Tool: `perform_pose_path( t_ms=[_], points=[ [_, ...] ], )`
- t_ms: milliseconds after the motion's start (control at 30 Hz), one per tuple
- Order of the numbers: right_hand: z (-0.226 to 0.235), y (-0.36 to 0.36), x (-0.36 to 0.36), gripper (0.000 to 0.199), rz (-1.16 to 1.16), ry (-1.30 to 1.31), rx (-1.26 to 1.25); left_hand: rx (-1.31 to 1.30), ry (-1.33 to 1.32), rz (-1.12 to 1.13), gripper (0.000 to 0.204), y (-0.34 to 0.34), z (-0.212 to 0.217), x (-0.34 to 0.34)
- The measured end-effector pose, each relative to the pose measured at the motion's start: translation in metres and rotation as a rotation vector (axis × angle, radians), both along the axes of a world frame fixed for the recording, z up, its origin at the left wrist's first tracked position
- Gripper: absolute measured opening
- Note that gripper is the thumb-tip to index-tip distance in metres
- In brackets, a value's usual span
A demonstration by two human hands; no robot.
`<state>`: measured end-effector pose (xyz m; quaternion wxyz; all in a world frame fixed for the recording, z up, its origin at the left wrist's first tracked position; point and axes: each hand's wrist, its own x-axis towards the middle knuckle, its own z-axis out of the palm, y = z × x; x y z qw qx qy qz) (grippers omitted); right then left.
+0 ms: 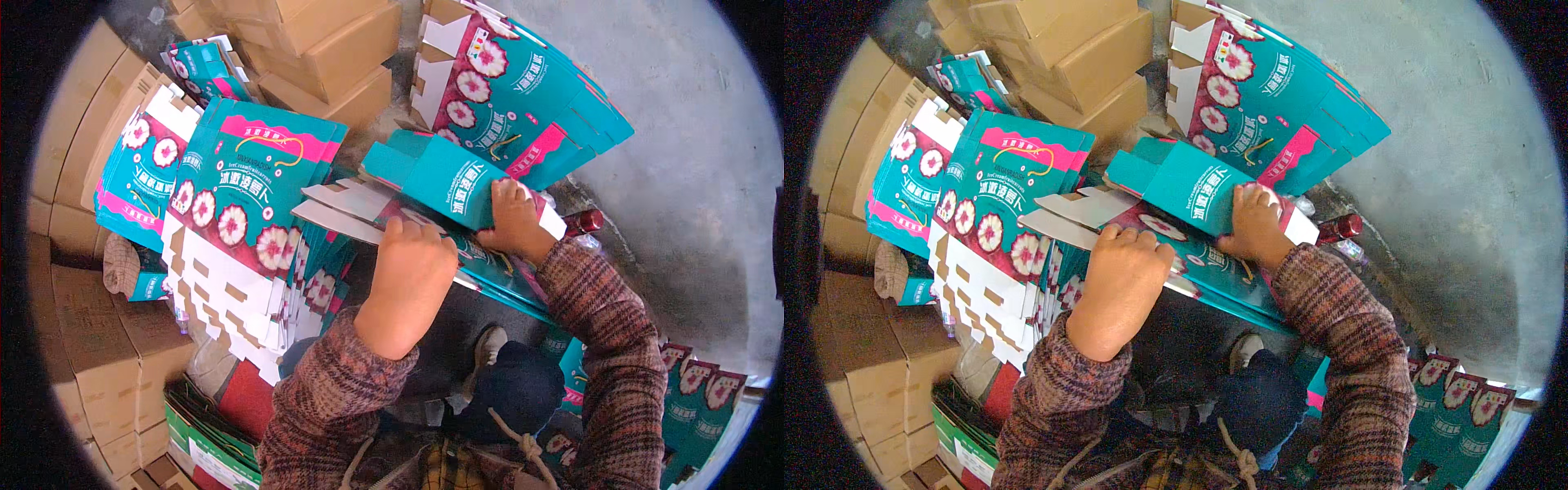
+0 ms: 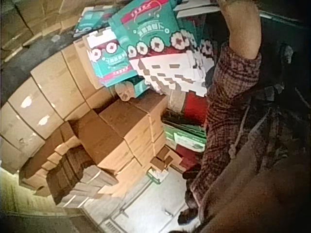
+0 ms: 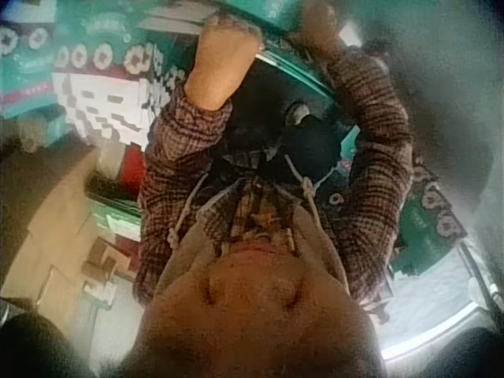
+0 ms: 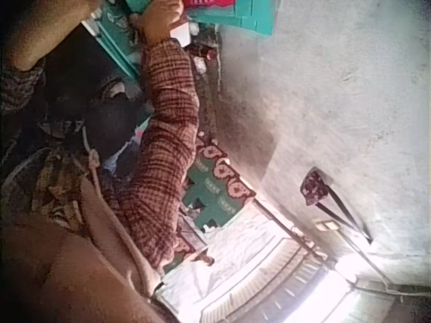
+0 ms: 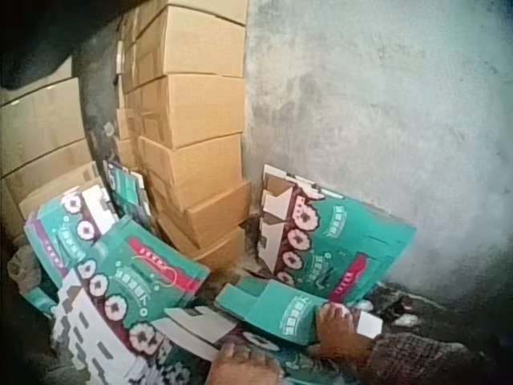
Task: The person folds flat cardboard boxes into shape by hand and stacks the assembled boxes on the floor.
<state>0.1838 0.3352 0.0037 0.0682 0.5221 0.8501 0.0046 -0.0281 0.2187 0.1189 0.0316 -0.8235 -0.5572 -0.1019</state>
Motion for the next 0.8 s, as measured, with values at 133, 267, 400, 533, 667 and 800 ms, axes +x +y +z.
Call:
perform_pose_path(
  t_ms=[133, 267, 400, 533, 667, 800],
  points=[
    [-0.003, 0.024, -0.004, 0.097, -0.018, -0.108, 0.003, -0.003, 0.011, 0.011, 0.006, -0.004, 0.002, -0.001],
    [-0.005, 0.039, -0.006, 0.082, -0.039, -0.174, 0.109, -0.005, -0.001, 0.011, 0.007, -0.005, 0.002, 0.001],
    [0.002, 0.051, -0.021, 0.098, -0.041, -0.298, 0.173, -0.008, 0.000, 0.017, 0.007, -0.008, 0.001, 0.000],
    [0.004, 0.060, -0.025, 0.098, -0.081, -0.271, 0.176, -0.014, -0.001, 0.012, 0.007, -0.008, 0.000, -0.001],
    [-0.011, 0.060, -0.020, 0.087, -0.035, -0.215, 0.268, -0.013, -0.014, -0.003, 0.007, -0.007, 0.001, -0.003],
    [-0.012, 0.057, -0.023, 0.075, 0.037, -0.226, 0.216, -0.011, 0.018, 0.019, 0.007, -0.012, 0.000, -0.004]
  ],
)
